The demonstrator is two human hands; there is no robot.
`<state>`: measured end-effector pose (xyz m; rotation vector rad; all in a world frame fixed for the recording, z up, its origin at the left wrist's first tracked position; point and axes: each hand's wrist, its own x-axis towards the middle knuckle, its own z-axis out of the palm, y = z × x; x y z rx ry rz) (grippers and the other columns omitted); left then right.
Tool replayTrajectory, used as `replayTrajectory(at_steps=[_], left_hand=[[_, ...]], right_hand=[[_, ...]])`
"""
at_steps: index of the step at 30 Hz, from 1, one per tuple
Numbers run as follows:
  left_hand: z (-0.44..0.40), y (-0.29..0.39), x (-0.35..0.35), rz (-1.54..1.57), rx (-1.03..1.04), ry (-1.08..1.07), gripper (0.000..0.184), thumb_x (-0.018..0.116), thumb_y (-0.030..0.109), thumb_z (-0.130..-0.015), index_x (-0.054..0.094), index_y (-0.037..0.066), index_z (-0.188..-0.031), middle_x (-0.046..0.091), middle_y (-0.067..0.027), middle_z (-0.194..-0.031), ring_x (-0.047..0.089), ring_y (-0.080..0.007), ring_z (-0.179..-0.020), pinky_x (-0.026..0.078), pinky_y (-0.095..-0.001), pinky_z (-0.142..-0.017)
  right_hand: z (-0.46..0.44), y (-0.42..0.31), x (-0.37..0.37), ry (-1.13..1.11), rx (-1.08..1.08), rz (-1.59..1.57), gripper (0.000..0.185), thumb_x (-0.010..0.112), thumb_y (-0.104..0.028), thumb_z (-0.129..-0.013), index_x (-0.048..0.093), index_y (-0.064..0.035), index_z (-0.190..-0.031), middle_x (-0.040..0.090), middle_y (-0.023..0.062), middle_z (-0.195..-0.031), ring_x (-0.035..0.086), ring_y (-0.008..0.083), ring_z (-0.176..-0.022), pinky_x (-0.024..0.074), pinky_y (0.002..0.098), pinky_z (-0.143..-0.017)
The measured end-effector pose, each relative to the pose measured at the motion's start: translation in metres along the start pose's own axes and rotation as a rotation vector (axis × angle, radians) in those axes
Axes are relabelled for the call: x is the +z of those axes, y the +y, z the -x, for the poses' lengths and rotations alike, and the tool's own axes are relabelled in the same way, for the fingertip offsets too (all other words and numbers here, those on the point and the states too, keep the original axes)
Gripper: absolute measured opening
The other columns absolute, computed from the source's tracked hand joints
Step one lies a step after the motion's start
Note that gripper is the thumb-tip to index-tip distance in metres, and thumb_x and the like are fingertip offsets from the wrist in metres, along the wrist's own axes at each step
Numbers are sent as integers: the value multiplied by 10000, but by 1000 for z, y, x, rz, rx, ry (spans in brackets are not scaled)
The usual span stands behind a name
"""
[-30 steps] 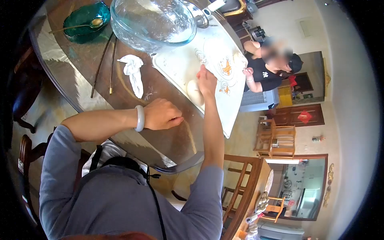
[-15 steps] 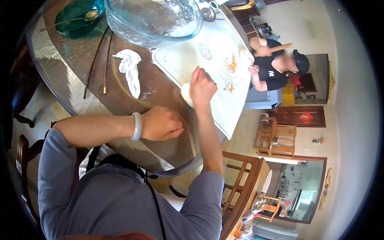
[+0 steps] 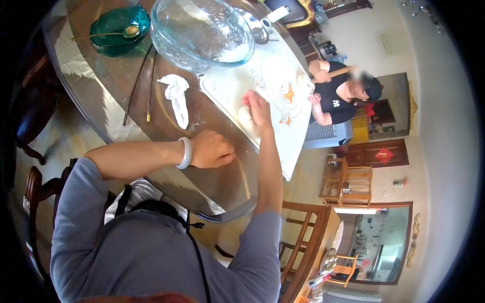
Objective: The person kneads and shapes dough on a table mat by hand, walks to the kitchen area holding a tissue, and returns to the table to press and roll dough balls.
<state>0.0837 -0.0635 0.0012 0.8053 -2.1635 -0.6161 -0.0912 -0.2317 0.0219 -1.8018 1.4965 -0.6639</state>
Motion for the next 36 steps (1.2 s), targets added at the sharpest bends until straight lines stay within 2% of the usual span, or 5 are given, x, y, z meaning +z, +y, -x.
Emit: replayTrajectory(at_steps=[8, 12, 19, 24, 36], left_hand=[[-1, 0, 1, -11, -4, -16, 300, 527, 252, -867, 598, 63, -646, 616, -152, -649, 599, -377, -643, 476, -480, -620], [-1, 1, 5, -12, 11, -37, 303, 521, 251, -873, 598, 61, -650, 622, -153, -666, 605, -373, -658, 477, -476, -626], [-2, 3, 1, 3, -22, -103, 277, 523, 243, -864, 602, 59, -673, 629, -142, -685, 611, -365, -672, 482, -473, -631], [-1, 5, 7, -5, -11, -108, 261, 533, 230, -848, 596, 51, -670, 634, -137, -704, 616, -354, -681, 491, -461, -628], [-5, 0, 2, 28, 15, -8, 237, 556, 203, -840, 581, 49, -660, 612, -137, -675, 597, -347, -661, 467, -450, -607]], right_hand=[[41, -10, -19, 307, -357, 661, 341, 549, -338, -897, 571, -14, -794, 607, 181, -708, 602, 335, -713, 468, 415, -708], [16, 5, -51, 544, -116, 44, 350, 493, -300, -938, 559, 2, -774, 491, 17, -599, 432, 102, -586, 383, 279, -561], [-17, -31, -6, 221, 158, -445, 331, 552, -330, -898, 607, -4, -879, 593, 62, -791, 564, 173, -732, 467, 315, -708], [-8, -69, 57, 250, -234, 782, 417, 485, -405, -896, 659, -26, -896, 650, 215, -946, 623, 381, -893, 486, 451, -771], [-42, -49, 46, 366, -547, 960, 459, 449, -360, -941, 657, -37, -689, 646, 168, -739, 633, 371, -672, 508, 456, -649]])
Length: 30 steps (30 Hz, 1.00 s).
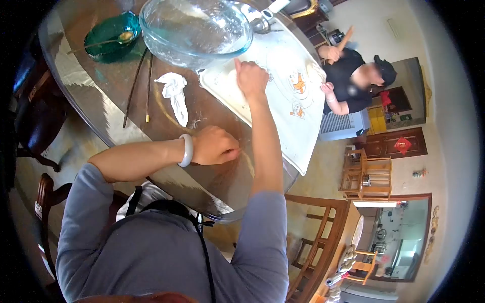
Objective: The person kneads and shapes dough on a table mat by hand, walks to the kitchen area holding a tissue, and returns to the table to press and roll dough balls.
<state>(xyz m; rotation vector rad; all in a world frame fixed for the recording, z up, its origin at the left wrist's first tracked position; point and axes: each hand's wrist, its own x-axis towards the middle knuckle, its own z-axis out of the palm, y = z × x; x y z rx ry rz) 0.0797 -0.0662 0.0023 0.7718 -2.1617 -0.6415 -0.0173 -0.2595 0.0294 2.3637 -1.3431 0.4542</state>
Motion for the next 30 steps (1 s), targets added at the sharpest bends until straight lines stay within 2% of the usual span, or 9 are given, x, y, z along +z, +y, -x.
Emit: replayTrajectory(at_steps=[3, 6, 12, 16, 17, 20, 24, 28, 30], left_hand=[[0, -6, -5, -7, -7, 42, 251, 556, 204, -852, 579, 49, -657, 608, -148, -660, 593, -356, -651, 456, -465, -596], [1, -2, -2, -29, -2, 36, 254, 558, 206, -850, 576, 46, -653, 609, -146, -655, 592, -359, -642, 460, -467, -589], [5, 3, 2, -35, 34, 20, 257, 560, 214, -847, 577, 53, -647, 609, -137, -646, 598, -349, -640, 472, -461, -580], [6, 7, 7, -24, 38, 3, 253, 558, 216, -844, 581, 59, -648, 614, -126, -665, 604, -337, -647, 478, -450, -578], [6, 9, 8, -28, 34, -15, 252, 557, 216, -844, 581, 60, -647, 615, -122, -671, 605, -334, -650, 480, -447, -583], [7, 10, 13, -18, 52, -31, 272, 545, 224, -849, 580, 61, -633, 617, -120, -695, 607, -330, -664, 485, -444, -608], [7, 13, 13, 17, 63, -71, 264, 543, 217, -835, 583, 46, -637, 617, -133, -703, 605, -338, -687, 482, -448, -622], [8, 17, 9, 32, 73, -99, 245, 538, 207, -834, 591, 45, -658, 618, -138, -710, 602, -345, -694, 481, -451, -629], [8, 15, 9, 37, 77, -93, 241, 535, 205, -839, 594, 47, -666, 618, -140, -711, 601, -347, -693, 480, -453, -632]], right_hand=[[18, -1, -16, 68, -63, -271, 306, 542, -273, -893, 610, -18, -738, 617, 144, -816, 608, 345, -731, 479, 424, -664], [38, 0, -41, 37, 36, -605, 251, 570, -228, -854, 594, -16, -723, 603, 143, -761, 581, 330, -705, 460, 423, -660], [77, -6, -79, -15, 55, -331, 279, 563, -195, -842, 522, 8, -655, 552, 140, -658, 538, 330, -662, 423, 438, -618], [77, 2, -43, 185, -34, -266, 205, 456, -155, -902, 515, -29, -752, 554, 143, -703, 522, 360, -676, 415, 461, -639], [74, 2, -34, 154, -42, -265, 171, 431, -147, -917, 533, -42, -826, 566, 146, -737, 525, 361, -709, 413, 465, -669], [48, -3, -15, 169, -109, -350, 176, 433, -152, -920, 551, -38, -859, 574, 143, -738, 532, 350, -732, 413, 463, -695], [15, 10, 7, 103, -194, -12, 231, 444, -172, -916, 603, -50, -801, 609, 134, -759, 560, 321, -757, 434, 449, -725], [-7, 8, 14, 43, -57, 51, 277, 470, -208, -914, 621, -45, -748, 623, 143, -736, 617, 335, -753, 483, 455, -683], [-7, 8, 14, -31, -13, -41, 312, 453, -255, -934, 626, -36, -795, 625, 172, -803, 622, 363, -783, 494, 470, -701]])
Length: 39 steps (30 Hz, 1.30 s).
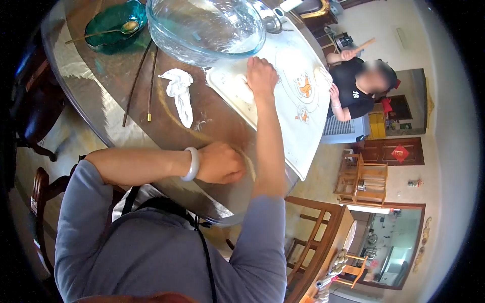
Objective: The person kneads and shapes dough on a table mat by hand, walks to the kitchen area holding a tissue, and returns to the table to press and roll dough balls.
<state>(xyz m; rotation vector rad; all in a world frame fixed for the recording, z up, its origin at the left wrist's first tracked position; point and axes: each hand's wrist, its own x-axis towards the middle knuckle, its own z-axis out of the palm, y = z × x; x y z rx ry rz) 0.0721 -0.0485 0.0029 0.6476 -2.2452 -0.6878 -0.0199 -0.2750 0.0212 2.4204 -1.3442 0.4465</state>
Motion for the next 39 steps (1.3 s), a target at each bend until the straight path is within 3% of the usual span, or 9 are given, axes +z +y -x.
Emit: replayTrajectory(at_steps=[3, 6, 10, 19, 23, 26, 31, 35, 39], left_hand=[[0, -10, 1, -38, 1, 53, 240, 535, 203, -847, 597, 48, -675, 617, -143, -701, 601, -344, -688, 477, -454, -628], [0, -10, -11, -42, -12, 70, 240, 540, 201, -845, 593, 47, -668, 617, -143, -684, 598, -350, -673, 475, -455, -612], [0, -11, -8, -76, -8, 79, 244, 548, 200, -843, 586, 49, -655, 615, -140, -664, 597, -352, -648, 474, -457, -595], [-1, -7, -2, -43, -35, 80, 247, 555, 208, -843, 589, 50, -656, 620, -120, -679, 607, -329, -665, 483, -445, -603], [-1, -2, 1, -47, 26, 73, 245, 553, 217, -843, 599, 48, -671, 615, -114, -690, 607, -320, -687, 485, -437, -610], [-1, 1, 2, -52, 11, -5, 224, 556, 214, -834, 602, 61, -678, 619, -108, -702, 605, -322, -685, 485, -434, -608], [-1, -3, -1, -52, 8, 1, 190, 555, 206, -831, 612, 72, -708, 625, -111, -727, 608, -324, -689, 488, -430, -611], [0, -14, -1, -46, 15, 73, 207, 566, 196, -829, 583, 55, -678, 624, -117, -712, 601, -326, -657, 482, -440, -597], [-1, -9, -10, -85, -3, 54, 235, 564, 201, -842, 573, 55, -658, 612, -121, -669, 601, -330, -645, 483, -437, -594]], right_hand=[[7, 2, -9, -81, -57, -189, 351, 429, -313, -951, 635, -38, -879, 619, 193, -899, 602, 391, -812, 478, 487, -738], [24, 1, -25, -119, -74, -384, 454, 408, -357, -958, 641, -21, -761, 634, 184, -811, 600, 370, -812, 456, 448, -750], [45, -4, -73, -160, 314, -463, 528, 407, -400, -942, 633, 5, -688, 644, 196, -748, 593, 380, -787, 447, 440, -768], [70, -17, -45, 362, -205, -68, 211, 513, -139, -868, 571, -46, -688, 512, 118, -643, 503, 301, -635, 426, 414, -624], [34, -13, -21, 291, -209, 5, 282, 488, -173, -884, 571, -52, -644, 569, 112, -636, 563, 310, -624, 457, 421, -611], [10, -17, -15, 106, 41, 96, 336, 480, -219, -888, 590, -52, -618, 620, 131, -638, 613, 333, -605, 495, 449, -613], [-11, -10, 4, 14, 120, 66, 406, 419, -308, -909, 664, -30, -743, 663, 185, -760, 648, 376, -703, 508, 491, -676], [7, -7, -3, -91, 57, -138, 432, 343, -318, -944, 648, -33, -832, 648, 218, -872, 622, 406, -811, 490, 483, -758], [43, -4, -32, -67, -78, -346, 357, 410, -310, -946, 597, -35, -816, 622, 161, -828, 586, 388, -805, 448, 483, -744]])
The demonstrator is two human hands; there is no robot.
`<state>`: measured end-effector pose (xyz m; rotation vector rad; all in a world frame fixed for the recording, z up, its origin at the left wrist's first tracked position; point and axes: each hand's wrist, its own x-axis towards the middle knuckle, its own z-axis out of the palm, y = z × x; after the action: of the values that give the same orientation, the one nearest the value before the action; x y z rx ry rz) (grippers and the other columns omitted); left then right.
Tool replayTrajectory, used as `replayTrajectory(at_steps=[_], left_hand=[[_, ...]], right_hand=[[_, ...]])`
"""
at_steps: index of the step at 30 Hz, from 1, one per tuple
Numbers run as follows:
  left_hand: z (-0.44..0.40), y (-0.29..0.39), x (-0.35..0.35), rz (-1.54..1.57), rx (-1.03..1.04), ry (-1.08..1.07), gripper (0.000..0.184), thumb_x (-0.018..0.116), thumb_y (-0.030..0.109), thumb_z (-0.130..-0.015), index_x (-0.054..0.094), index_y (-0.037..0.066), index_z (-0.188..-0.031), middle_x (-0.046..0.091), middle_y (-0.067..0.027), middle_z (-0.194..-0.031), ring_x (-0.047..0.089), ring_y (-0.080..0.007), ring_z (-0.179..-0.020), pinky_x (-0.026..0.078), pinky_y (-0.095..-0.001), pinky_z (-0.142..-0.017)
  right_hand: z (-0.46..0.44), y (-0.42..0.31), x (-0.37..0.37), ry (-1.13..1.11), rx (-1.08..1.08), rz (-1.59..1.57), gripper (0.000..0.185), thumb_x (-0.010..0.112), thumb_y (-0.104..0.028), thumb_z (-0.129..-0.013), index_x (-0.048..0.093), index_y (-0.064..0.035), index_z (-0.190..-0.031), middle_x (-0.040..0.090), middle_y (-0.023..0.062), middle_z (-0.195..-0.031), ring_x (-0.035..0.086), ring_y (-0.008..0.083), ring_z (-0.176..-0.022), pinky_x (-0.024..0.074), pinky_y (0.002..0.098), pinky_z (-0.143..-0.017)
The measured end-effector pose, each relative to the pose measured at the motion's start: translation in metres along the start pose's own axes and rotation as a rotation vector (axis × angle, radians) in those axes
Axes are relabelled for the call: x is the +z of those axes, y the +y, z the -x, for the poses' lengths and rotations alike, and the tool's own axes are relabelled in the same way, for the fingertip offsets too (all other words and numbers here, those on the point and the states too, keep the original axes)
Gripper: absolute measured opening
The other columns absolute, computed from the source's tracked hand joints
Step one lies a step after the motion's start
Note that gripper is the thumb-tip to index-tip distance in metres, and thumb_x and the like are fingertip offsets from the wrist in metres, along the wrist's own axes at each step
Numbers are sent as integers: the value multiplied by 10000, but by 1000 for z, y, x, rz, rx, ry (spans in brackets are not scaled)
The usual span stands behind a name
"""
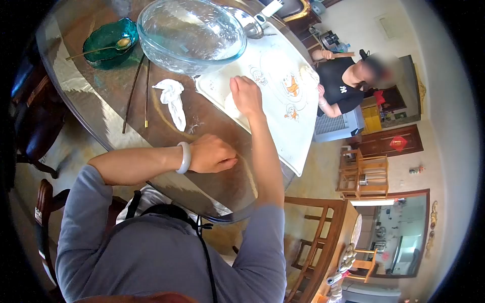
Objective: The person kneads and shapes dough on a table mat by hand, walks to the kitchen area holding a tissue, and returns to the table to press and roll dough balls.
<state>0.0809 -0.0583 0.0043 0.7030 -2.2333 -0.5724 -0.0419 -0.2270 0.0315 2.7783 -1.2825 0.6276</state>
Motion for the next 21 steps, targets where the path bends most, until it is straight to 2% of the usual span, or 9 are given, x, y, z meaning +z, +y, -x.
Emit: replayTrajectory(at_steps=[2, 8, 11, 12, 15, 21], left_hand=[[1, -2, 6, -1, 19, 19, 246, 560, 207, -849, 574, 57, -655, 606, -123, -651, 600, -332, -642, 483, -437, -592], [4, 4, 5, 17, 16, 37, 256, 562, 209, -843, 575, 51, -642, 603, -118, -648, 603, -332, -643, 480, -445, -588], [4, 4, 15, 24, 56, 52, 271, 550, 220, -850, 580, 50, -641, 612, -117, -668, 609, -331, -651, 485, -440, -592], [3, 4, 15, 29, 48, 16, 277, 547, 224, -851, 581, 50, -639, 613, -117, -670, 610, -331, -652, 485, -441, -591], [5, 13, 13, 55, 17, -85, 291, 537, 236, -854, 582, 50, -635, 613, -117, -672, 610, -333, -653, 484, -442, -590], [4, 9, 11, 58, -13, -78, 276, 539, 236, -848, 584, 59, -640, 608, -117, -662, 608, -335, -653, 480, -449, -587]], right_hand=[[19, -9, -22, 19, -83, 0, 358, 433, -316, -943, 588, -24, -807, 611, 151, -811, 572, 371, -788, 437, 470, -739], [53, -10, -46, 11, 335, 155, 387, 427, -307, -946, 594, -19, -750, 596, 152, -762, 544, 348, -724, 433, 448, -712], [53, -4, -22, 193, 128, 256, 367, 426, -270, -945, 605, -24, -741, 587, 151, -729, 546, 347, -711, 434, 443, -705], [45, -9, -20, 193, 96, 316, 338, 441, -234, -934, 612, -26, -730, 588, 140, -715, 547, 328, -692, 438, 435, -690], [11, -7, 3, 328, -73, 363, 377, 438, -221, -939, 579, 14, -680, 587, 150, -684, 549, 359, -659, 432, 458, -652], [-42, 8, 22, 267, 24, 424, 382, 484, -245, -907, 584, -11, -622, 614, 165, -656, 601, 354, -618, 473, 479, -611]])
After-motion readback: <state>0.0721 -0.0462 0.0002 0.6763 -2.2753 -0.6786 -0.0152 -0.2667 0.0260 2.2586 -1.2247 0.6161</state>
